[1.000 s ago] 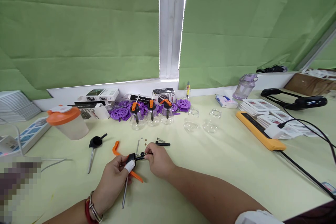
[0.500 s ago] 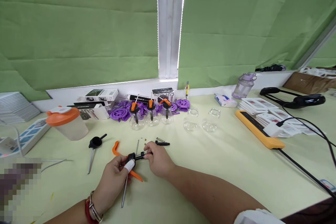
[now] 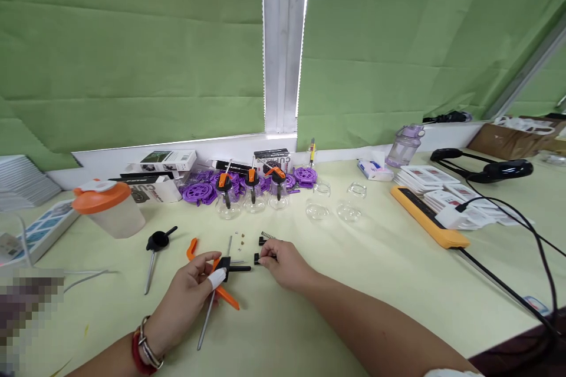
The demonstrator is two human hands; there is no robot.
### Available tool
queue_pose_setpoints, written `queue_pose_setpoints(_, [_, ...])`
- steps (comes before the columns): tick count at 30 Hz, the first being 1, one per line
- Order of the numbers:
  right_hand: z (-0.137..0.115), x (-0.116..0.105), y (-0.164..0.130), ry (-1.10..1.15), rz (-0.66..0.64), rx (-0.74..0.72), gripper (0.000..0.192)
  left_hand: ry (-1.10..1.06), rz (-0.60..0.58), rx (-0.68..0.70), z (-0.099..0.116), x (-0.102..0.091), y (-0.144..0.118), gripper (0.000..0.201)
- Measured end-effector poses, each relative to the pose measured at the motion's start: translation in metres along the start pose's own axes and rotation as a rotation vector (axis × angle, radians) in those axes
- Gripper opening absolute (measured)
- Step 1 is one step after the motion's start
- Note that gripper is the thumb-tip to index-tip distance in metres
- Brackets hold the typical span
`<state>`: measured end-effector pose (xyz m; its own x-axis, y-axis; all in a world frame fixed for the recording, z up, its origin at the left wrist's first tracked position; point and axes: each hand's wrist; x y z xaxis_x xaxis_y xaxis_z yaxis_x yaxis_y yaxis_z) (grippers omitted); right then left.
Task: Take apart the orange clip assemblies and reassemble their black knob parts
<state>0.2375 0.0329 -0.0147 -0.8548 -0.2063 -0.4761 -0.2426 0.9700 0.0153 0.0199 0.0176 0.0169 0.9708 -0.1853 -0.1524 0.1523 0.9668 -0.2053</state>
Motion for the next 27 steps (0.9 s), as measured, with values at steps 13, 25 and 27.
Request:
queue_pose_setpoints(13, [-0.002, -0.02, 0.002, -0.153, 0.019, 0.022, 0.011, 0.178, -0.227, -0.038, -0.003, -0.001, -0.001, 0.026])
queue_pose_setpoints(25, [-0.009, -0.038, -0.001, -0.344, -0.07, 0.05, 0.016, 0.482, -0.174, 0.161, -0.005, -0.005, 0.001, 0.025])
queue_pose_setpoints(27, [-0.012, -0.038, -0.002, -0.408, -0.063, 0.035, 0.016, 0.499, -0.177, 0.147, -0.002, -0.005, 0.001, 0.022])
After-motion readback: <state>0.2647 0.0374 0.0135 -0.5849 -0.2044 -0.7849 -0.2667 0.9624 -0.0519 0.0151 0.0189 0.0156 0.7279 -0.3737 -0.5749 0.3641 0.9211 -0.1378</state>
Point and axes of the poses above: each hand's wrist, its own y-axis towards the middle knuckle, its own x-axis out of the palm, z = x × y, and after that the axes turned 3 degrees about -z, right-handed
